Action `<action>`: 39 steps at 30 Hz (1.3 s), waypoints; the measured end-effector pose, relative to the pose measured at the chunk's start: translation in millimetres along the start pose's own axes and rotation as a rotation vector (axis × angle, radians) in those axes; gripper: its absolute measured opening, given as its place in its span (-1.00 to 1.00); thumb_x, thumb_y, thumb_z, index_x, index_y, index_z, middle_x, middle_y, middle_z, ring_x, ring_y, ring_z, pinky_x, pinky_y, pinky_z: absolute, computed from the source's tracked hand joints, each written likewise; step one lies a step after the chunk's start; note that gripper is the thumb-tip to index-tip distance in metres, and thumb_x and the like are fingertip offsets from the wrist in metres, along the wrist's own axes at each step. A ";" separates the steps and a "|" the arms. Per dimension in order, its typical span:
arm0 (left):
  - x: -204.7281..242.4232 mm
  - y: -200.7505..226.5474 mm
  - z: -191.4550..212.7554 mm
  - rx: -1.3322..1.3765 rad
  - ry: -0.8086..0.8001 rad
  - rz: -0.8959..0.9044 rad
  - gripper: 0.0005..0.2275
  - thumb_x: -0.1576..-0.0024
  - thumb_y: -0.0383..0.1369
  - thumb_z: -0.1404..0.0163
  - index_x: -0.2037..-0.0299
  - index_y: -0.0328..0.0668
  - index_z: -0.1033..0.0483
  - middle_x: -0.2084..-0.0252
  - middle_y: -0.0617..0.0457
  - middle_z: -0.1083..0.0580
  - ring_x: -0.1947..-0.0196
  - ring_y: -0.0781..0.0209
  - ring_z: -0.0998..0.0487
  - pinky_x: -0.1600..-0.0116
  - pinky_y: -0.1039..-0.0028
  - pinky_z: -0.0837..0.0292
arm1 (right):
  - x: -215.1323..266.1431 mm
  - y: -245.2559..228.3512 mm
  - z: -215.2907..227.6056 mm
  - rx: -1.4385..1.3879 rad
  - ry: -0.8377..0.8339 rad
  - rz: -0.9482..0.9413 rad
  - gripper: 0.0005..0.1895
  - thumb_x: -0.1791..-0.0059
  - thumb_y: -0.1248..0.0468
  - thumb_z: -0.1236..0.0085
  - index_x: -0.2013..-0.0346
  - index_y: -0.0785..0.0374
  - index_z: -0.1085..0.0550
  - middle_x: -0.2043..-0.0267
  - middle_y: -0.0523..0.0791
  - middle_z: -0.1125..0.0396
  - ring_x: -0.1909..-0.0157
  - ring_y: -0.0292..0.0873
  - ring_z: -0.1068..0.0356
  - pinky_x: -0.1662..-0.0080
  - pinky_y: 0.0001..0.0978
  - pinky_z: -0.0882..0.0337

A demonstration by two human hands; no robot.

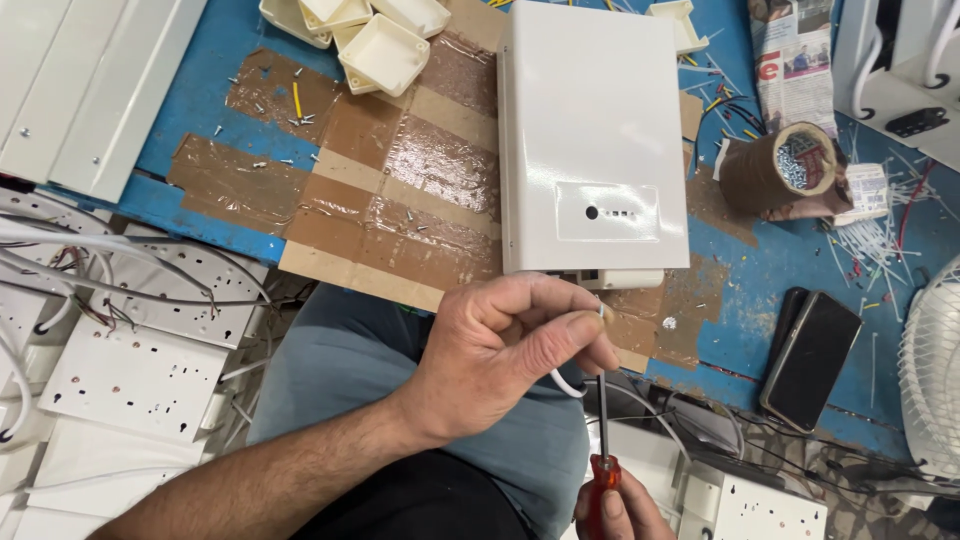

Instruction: The person sits at a workbench and uses a red-handled screwdriver to drive screws into the lower edge of a white metal enclosure. They pick screws from a metal cup, position them by hand, and continue screwing along the edge of the box.

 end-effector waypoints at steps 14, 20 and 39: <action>-6.3 -18.6 86.5 -0.764 0.290 0.184 -0.86 -0.14 -0.36 -0.16 0.16 -0.22 -0.65 0.38 0.07 -0.66 0.39 0.37 -0.67 0.33 0.54 -0.61 | 7.5 -91.4 -21.0 -0.280 0.522 0.150 -0.66 -0.11 0.29 0.02 -0.12 0.43 -0.46 0.39 -0.09 -0.32 0.58 -0.34 -0.15 0.54 -0.50 -0.10; -7.0 -12.4 94.1 -1.389 0.246 0.004 -0.87 -0.09 -0.30 -0.19 0.26 -0.14 -0.65 0.44 -0.06 -0.63 0.48 0.06 -0.67 0.39 0.28 -0.55 | -30.0 -119.4 -15.3 0.019 0.477 0.361 -0.54 -0.10 0.33 -0.02 -0.29 0.37 -0.28 0.26 -0.16 -0.32 0.44 -0.39 -0.21 0.44 -0.54 -0.23; -7.9 -11.2 98.7 -1.493 0.162 0.039 -0.82 -0.05 -0.30 -0.15 0.21 -0.17 -0.60 0.44 -0.04 -0.60 0.43 -0.10 -0.63 0.35 0.08 -0.52 | -54.9 -121.9 -6.6 0.351 0.660 0.440 -0.21 0.02 0.34 -0.35 -0.40 0.38 -0.14 -0.25 0.01 -0.17 -0.10 -0.21 -0.29 0.00 -0.39 -0.43</action>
Point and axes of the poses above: each hand's wrist, its own x-axis away from the middle knuckle, its own z-axis out of the back of the hand, y = z × x, the point moved 8 cm from there along -x, towards the middle knuckle
